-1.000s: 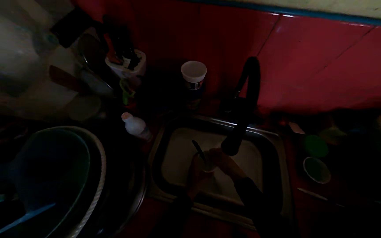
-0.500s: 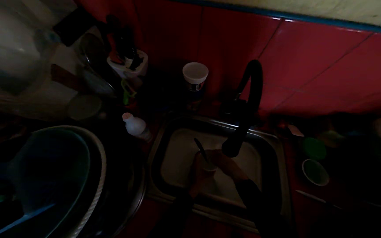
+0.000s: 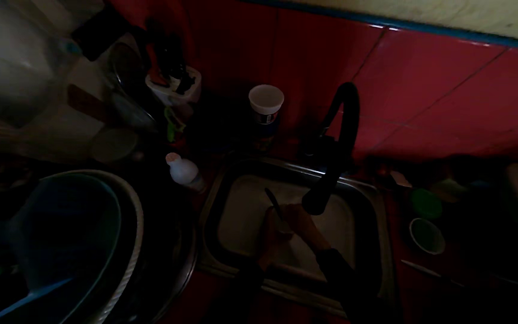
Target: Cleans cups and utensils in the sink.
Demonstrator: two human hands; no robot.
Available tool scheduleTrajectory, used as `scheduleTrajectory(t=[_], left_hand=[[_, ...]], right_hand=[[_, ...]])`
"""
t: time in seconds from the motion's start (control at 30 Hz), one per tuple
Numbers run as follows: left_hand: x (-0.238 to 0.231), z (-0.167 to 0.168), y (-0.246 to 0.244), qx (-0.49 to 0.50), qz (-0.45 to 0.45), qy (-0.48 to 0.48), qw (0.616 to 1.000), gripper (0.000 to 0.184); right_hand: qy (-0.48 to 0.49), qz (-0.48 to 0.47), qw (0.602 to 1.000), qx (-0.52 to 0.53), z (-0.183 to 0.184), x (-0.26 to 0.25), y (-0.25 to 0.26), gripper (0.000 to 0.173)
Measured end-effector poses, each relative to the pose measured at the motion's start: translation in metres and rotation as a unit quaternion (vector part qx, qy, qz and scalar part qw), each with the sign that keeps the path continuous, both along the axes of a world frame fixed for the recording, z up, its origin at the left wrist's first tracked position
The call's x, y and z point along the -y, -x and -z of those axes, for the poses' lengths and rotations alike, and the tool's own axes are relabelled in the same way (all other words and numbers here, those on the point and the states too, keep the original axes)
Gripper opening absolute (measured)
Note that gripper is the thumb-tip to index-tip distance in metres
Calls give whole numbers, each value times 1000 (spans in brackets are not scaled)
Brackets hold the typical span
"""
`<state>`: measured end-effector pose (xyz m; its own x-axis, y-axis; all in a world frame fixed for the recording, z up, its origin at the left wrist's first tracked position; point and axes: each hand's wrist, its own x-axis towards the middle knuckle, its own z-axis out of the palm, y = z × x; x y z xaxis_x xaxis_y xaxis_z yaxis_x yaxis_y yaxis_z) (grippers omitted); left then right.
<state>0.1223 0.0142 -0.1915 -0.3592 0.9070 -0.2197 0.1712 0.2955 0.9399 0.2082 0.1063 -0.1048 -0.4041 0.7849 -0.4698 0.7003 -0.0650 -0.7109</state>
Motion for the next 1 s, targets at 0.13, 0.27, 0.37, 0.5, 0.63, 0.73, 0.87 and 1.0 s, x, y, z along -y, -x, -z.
scheduleTrajectory(t=[0.13, 0.27, 0.37, 0.5, 0.63, 0.73, 0.87, 1.0], left_hand=[[1, -3, 0, 3, 6, -7, 1000, 104], [-1, -12, 0, 6, -6, 4, 1000, 102], [-1, -15, -2, 4, -4, 22, 1000, 104], [-1, -7, -2, -1, -6, 2, 1000, 103], [-4, -12, -3, 0, -3, 21, 1000, 105], [-5, -21, -2, 4, -3, 29, 1000, 104], [-7, -21, -2, -4, -5, 27, 1000, 102], [-6, -20, -3, 8, 3, 27, 1000, 100]], right_hand=[[27, -29, 998, -47, 6, -6, -5, 19], [77, 64, 994, -46, -10, -2, 1, 26], [80, 115, 989, -45, -12, 3, 1, 29], [42, -8, 999, -22, -1, -3, -8, 26], [9, -6, 1000, 1, -8, -2, -15, 33], [-19, 17, 1000, 18, -10, 0, -16, 30], [-41, 24, 998, 28, -5, 0, -22, 26], [-37, 25, 999, -1, -6, -1, -37, 29]])
